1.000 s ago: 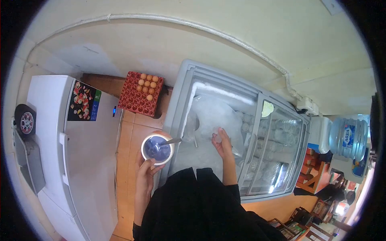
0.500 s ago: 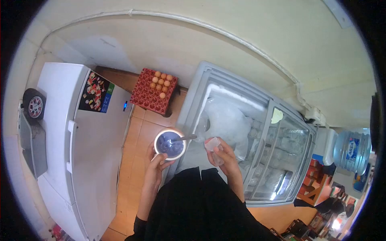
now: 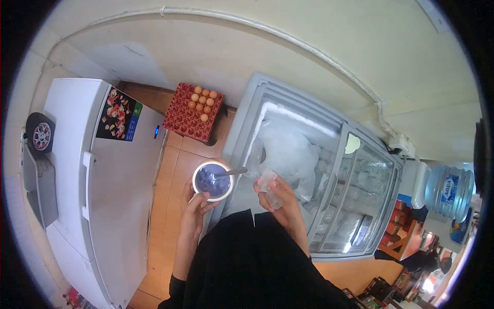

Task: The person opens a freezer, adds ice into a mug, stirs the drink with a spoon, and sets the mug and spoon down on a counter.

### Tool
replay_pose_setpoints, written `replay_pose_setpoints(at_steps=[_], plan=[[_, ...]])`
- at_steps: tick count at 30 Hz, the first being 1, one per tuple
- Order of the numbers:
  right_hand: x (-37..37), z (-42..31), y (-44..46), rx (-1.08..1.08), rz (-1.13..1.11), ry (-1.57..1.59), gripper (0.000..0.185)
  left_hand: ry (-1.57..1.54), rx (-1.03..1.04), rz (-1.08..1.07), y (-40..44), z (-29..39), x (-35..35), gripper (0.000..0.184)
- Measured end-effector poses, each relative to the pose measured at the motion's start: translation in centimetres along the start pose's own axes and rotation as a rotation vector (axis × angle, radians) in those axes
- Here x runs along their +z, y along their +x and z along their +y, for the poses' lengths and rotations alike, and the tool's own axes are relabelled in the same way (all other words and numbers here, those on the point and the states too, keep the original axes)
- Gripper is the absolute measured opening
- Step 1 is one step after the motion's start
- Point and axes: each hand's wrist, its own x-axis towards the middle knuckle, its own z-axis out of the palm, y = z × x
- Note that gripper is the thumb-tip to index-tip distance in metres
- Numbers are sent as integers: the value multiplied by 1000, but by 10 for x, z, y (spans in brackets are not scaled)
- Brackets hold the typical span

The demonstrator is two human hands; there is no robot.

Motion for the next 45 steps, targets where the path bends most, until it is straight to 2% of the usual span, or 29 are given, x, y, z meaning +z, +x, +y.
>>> replay_pose_setpoints(at_steps=[12,19,21,22,24,25,27,31,33,40,43,45], plan=[[0,0,-2,65,-54,165,41,-2,-13,5,1,0,-1,58],[16,0,-3,114,-110,143,40,-3,-6,5,0,1,0,59],[23,4,-1,108,-45,-147,33,-6,-5,0,1,0,-1,59],[32,4,0,110,-47,-146,33,-9,-6,-8,1,-1,-2,59],[55,5,4,-88,2,-550,32,-18,-6,-13,2,-4,-5,59],[59,9,7,-87,2,-550,32,-27,-5,-22,2,-4,-6,59],[63,16,12,-270,-4,-907,32,-26,-3,-14,1,-4,-4,59],[66,23,18,-349,71,-948,34,-15,3,-16,0,-1,-1,58],[69,14,15,-197,62,-951,33,-12,11,-20,-1,0,0,57],[82,8,12,-218,1,-986,36,-10,-3,13,0,-4,-3,55],[95,5,17,-340,7,-1035,38,-55,25,-29,1,-6,-5,55],[100,2,18,-76,-1,-1024,39,-14,24,-32,-3,0,-1,55]])
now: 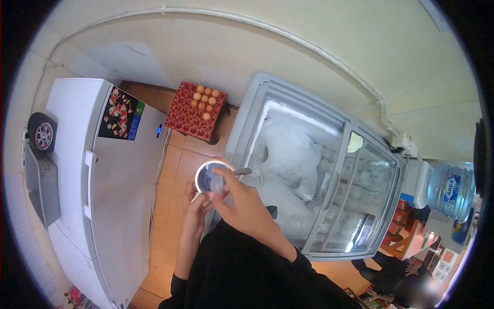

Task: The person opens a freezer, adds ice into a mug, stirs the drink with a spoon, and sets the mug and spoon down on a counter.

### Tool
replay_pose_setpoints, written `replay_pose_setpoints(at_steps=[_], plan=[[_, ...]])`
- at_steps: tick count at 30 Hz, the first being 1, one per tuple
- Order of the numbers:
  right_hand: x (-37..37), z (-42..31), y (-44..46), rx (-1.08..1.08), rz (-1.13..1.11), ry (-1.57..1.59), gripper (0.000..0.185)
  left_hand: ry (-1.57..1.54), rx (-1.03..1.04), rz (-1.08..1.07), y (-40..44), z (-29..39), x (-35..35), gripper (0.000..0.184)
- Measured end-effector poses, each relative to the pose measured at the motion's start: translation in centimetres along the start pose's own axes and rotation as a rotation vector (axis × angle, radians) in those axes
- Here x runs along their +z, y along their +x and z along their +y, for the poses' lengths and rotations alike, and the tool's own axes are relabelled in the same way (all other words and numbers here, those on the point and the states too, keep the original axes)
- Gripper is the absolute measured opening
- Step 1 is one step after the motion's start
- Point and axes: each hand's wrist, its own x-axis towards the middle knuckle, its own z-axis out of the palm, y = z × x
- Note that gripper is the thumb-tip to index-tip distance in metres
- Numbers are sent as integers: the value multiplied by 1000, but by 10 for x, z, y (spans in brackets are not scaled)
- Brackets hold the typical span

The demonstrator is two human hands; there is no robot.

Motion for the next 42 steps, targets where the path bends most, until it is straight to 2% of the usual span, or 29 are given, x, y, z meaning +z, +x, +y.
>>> replay_pose_setpoints(at_steps=[1,3,7,9,10,12,14,16,18,20,22,25,26,27,29,33,35,39,41,42], plan=[[2,2,0,-2,3,2,39,38,-3,-2,-1,2,2,54],[7,9,0,-185,175,-84,42,31,-7,0,1,0,-1,54],[13,7,2,-167,269,-162,36,-30,-52,38,3,-14,-17,55],[16,11,6,-434,336,-357,34,-80,-44,-1,9,-27,-26,54],[15,7,5,-454,367,-475,30,-78,-51,-4,6,-21,-20,54],[15,9,2,-489,442,-495,26,-78,-57,49,-3,-6,-2,53],[14,14,-3,-527,517,-507,23,-34,-38,11,1,-8,-10,53],[5,35,-12,-512,639,-371,14,5,-18,-26,3,-8,-10,53],[-12,72,-12,-270,687,-232,8,52,-50,57,2,-3,-4,54],[-37,124,-5,-9,687,-264,11,53,-35,56,1,-1,0,55],[-55,214,4,83,607,-475,17,55,-21,55,-1,1,2,56],[-75,342,26,416,563,-622,26,56,-5,50,-4,2,5,57],[-84,364,37,524,505,-636,32,64,17,61,-6,3,9,57],[-87,369,42,524,509,-630,32,72,40,70,-6,4,11,58],[-91,378,47,763,506,-564,42,74,25,63,-5,4,9,57],[-90,374,48,776,541,-568,46,76,-20,76,-3,1,3,57],[-88,361,47,738,630,-577,48,70,-17,71,-2,1,2,57],[-96,387,56,626,529,-646,46,64,-14,60,-2,1,1,56],[-99,370,54,670,666,-413,45,65,-12,59,-2,1,1,56],[-100,375,54,671,666,-412,45,65,-7,55,-2,2,1,56]])
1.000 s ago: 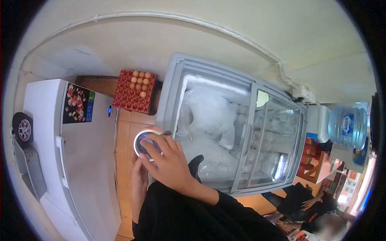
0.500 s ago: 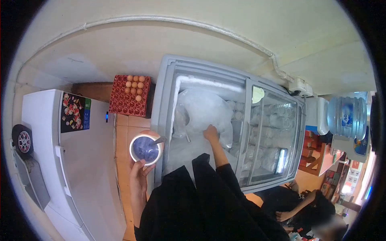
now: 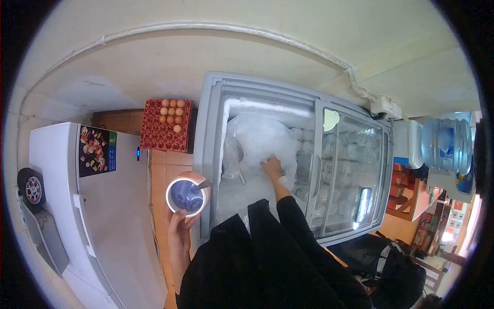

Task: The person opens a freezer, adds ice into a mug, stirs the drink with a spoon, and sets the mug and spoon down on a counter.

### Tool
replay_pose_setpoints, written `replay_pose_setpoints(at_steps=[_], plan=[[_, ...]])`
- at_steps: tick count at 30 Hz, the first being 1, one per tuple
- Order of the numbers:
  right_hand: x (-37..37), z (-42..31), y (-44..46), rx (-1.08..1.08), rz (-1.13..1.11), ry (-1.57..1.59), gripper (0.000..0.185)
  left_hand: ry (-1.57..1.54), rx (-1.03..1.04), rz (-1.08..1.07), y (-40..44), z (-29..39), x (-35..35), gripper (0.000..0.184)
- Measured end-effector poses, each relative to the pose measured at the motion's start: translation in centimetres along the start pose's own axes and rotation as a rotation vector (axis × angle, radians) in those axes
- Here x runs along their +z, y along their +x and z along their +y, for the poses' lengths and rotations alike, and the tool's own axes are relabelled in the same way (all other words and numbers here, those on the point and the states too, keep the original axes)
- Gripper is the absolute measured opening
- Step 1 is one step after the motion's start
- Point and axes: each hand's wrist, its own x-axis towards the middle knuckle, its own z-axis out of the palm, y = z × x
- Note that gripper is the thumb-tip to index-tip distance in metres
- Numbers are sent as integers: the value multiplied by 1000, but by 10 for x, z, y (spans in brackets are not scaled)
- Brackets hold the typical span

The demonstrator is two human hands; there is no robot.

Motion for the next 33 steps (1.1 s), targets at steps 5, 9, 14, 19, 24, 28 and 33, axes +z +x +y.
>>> replay_pose_setpoints(at_steps=[5,9,14,19,24,28,33], plan=[[5,16,17,-37,-71,-57,43,13,-6,-17,1,1,0,54],[2,19,13,-12,17,50,46,-7,-6,-4,2,-1,-3,56],[19,48,34,-48,-109,-58,32,-8,-23,2,1,1,-1,56],[4,20,19,-94,-189,-277,33,25,-22,-17,1,0,-3,53],[-6,-6,-5,-21,-169,-216,45,21,-18,-9,1,0,-2,53],[-17,-26,-13,73,-327,-252,59,27,-15,-9,1,0,-2,51],[-3,-29,-10,159,-292,-265,69,37,4,-7,-1,0,-1,47]])
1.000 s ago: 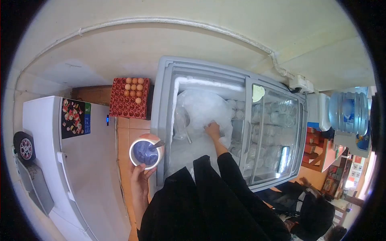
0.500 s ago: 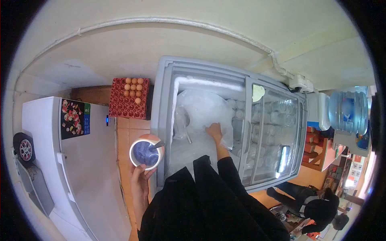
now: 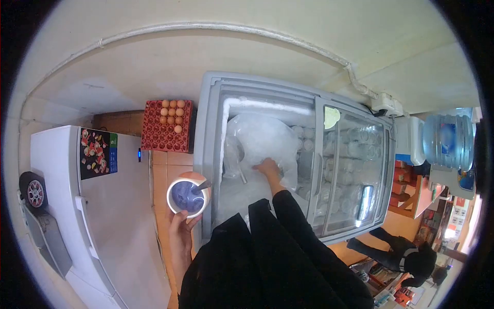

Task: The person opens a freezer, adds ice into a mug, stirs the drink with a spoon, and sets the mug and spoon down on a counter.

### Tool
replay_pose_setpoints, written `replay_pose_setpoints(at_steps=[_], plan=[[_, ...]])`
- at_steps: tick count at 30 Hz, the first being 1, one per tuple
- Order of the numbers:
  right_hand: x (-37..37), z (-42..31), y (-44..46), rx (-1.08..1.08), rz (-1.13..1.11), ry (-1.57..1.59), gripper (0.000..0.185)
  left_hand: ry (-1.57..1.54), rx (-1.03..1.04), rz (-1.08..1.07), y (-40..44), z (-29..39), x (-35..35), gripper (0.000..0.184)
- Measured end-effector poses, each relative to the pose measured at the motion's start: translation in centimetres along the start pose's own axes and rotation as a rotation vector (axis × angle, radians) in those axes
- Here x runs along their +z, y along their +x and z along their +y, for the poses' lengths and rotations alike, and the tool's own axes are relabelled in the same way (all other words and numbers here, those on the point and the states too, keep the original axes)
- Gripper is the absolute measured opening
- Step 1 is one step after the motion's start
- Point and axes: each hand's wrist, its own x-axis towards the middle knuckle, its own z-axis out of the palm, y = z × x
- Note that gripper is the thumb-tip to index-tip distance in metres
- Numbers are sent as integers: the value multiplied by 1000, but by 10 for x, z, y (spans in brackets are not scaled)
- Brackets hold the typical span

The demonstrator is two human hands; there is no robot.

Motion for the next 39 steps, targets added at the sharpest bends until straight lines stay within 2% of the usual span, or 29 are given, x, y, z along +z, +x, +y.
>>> replay_pose_setpoints(at_steps=[2,6,9,11,13,15,17,19,21,22,24,26,28,29,31,32,35,37,39], plan=[[3,-1,8,67,-29,-27,71,7,-1,20,0,-1,0,47],[1,10,17,27,-66,1,71,12,-10,8,-1,2,3,48],[-16,11,7,-29,37,-42,68,13,-5,28,-3,4,7,50],[-61,-2,-43,-285,-164,287,52,-16,-25,30,1,-2,-2,53],[-80,-10,-96,-634,-356,792,36,-37,-34,-3,1,3,1,54],[-110,-28,-163,-817,-511,891,30,-37,-38,-7,3,1,-2,54],[-113,-49,-206,-1138,-548,881,30,-36,-46,-21,2,1,0,54],[-120,-75,-252,-1092,-518,782,35,-29,-20,-2,0,4,5,53],[-111,-97,-278,-1070,-289,597,36,-31,-7,-12,-1,1,3,53],[-106,-105,-287,-1072,-283,600,36,-35,5,-17,-1,-1,1,53],[-99,-116,-298,-966,-111,524,37,-29,7,-31,1,-2,-1,53],[-99,-119,-303,-943,-153,513,39,-25,3,-40,0,-2,1,54],[-96,-123,-304,-1280,172,640,41,-51,49,-79,-5,1,6,56],[-94,-123,-305,-1272,174,634,41,-54,41,-83,-3,-4,2,56],[-92,-124,-307,-1415,271,333,41,-98,96,-108,4,-13,-6,58],[-88,-126,-307,-1414,274,328,41,-102,95,-113,5,-16,-8,58],[-71,-121,-297,-1502,415,343,33,-127,156,-179,3,-10,-3,59],[-63,-99,-287,-1471,518,681,15,-46,57,-68,0,-5,-1,58],[-61,-78,-271,-1251,528,824,6,-7,4,-8,-2,-1,0,58]])
